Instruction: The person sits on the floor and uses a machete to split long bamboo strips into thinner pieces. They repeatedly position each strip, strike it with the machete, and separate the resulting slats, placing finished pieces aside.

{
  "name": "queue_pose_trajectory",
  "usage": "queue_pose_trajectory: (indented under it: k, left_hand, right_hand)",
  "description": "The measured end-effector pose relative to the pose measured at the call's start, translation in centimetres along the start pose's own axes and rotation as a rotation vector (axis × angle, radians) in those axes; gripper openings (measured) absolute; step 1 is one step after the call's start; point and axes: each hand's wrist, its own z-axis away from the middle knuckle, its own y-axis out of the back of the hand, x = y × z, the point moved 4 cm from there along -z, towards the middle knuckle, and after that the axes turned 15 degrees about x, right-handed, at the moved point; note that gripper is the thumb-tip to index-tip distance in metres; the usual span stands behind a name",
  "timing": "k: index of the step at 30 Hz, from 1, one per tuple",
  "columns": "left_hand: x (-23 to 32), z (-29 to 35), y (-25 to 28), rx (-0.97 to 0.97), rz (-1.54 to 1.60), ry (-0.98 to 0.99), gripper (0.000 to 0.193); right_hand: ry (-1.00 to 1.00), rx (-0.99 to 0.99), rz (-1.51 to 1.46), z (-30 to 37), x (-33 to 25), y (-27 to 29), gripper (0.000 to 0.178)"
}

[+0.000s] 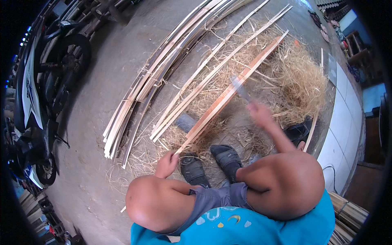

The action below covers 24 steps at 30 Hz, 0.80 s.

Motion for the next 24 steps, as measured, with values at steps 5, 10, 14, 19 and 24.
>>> queue_pose_trajectory:
  k: [5,10,14,19,24]
  left_hand:
    - [3.7,-4.0,-3.2,-0.022,-0.293,-0.239,0.037]
    - [1.1,-1.7,-1.5,-0.119,-0.317,-0.203,0.039]
    - [0.7,-4.0,-3.1,-0.22,-0.009,-0.102,0.049]
    - [-1.6,-2.0,-1.9,-0.376,0.226,0.259,0.057]
    - [-10.3,1.5,-1.0,-0.324,0.219,0.424,0.052]
  right_hand:
    - [0.572,-0.432,-0.047,11.5,-5.6,-6.6,0.041]
    - [-0.079,0.246,0.178,-4.0,8.5,2.9,0.043]
    - [0.033,0.15,0.012,-1.9,3.0,2.1,0.04]
    - [0.579,-0.555,0.009,9.7,-5.4,-6.6,0.039]
    - [0.014,0.024,-0.018,-0.9,2.6,-1.0,0.046]
